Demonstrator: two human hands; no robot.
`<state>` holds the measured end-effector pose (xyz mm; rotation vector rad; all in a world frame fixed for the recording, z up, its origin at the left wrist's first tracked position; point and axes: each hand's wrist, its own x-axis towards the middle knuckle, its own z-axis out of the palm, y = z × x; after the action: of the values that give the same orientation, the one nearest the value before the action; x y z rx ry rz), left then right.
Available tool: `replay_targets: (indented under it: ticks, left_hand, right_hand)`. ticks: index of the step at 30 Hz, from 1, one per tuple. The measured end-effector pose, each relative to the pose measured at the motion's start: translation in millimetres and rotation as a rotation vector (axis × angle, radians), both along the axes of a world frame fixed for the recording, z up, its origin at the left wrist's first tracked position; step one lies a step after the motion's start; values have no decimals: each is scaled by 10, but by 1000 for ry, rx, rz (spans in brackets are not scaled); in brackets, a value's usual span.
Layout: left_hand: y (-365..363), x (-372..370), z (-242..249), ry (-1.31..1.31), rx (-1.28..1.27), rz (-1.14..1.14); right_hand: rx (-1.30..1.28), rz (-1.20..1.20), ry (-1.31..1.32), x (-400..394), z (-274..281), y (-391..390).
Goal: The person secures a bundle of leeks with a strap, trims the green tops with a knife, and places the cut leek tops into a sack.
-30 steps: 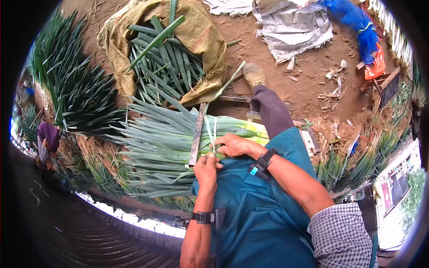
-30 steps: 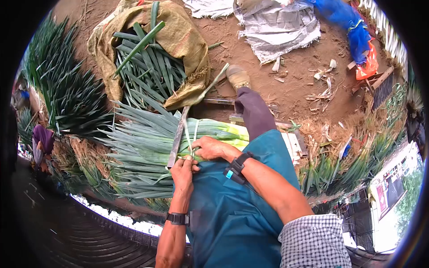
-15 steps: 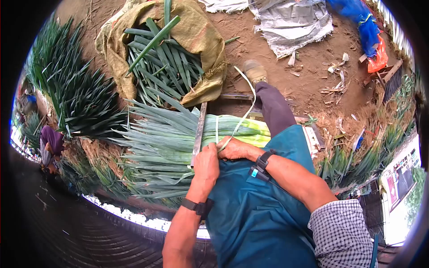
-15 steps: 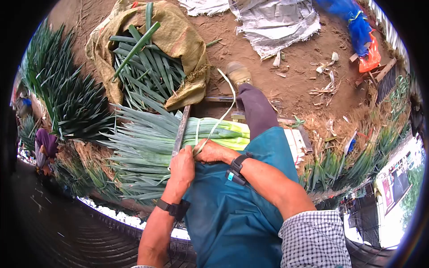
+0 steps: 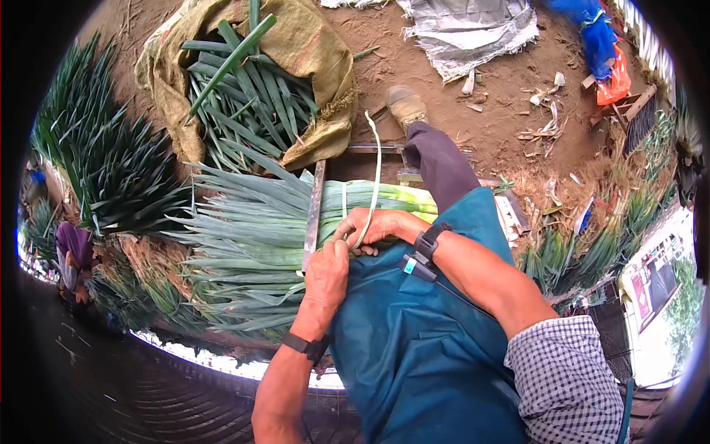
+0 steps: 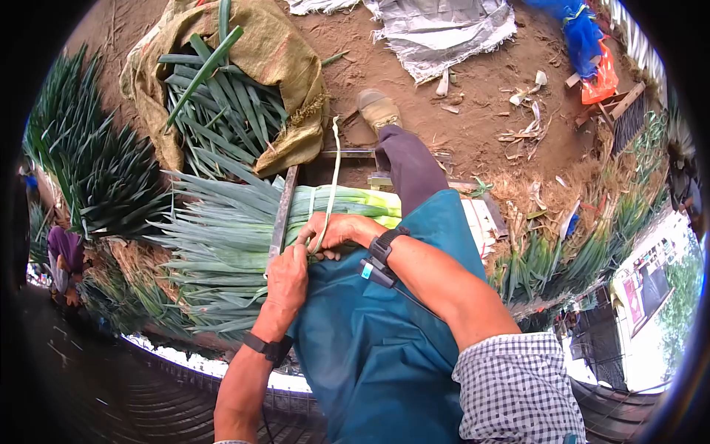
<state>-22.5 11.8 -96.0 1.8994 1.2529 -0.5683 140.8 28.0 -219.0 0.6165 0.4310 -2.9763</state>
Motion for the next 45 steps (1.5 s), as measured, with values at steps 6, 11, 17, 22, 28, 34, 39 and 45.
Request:
replay_targets:
  ticks: [6,11,17,22,28,34,39,45]
  left_hand:
    - [14,-5,51,-23,20,48]
    - [43,-31,28,-52,5,123]
    - [-2,11,-25,-46,64,86]
    - [12,-41,20,-113,64,73]
    - [-40,-32,-42,-219,146,111]
    - [-103,-49,-87,-162,165,76]
    - [-79,-127,-92,-54,-26,131]
    - [153,43,-70,-146,-220,540]
  right_hand:
    - [100,17,-47,12,79,74]
    - [685,-83,-137,-26,64,14]
    - [503,-32,-175,-6,58,53]
    - [632,-56,-64,-47,-13,25]
    - [834,-274,-12,-216,-269,-282]
    - [797,-112,-165,-222,-143,-181]
    - [965,-68,-262,-232,56,-134]
    - [839,-64,-222,10,220,25]
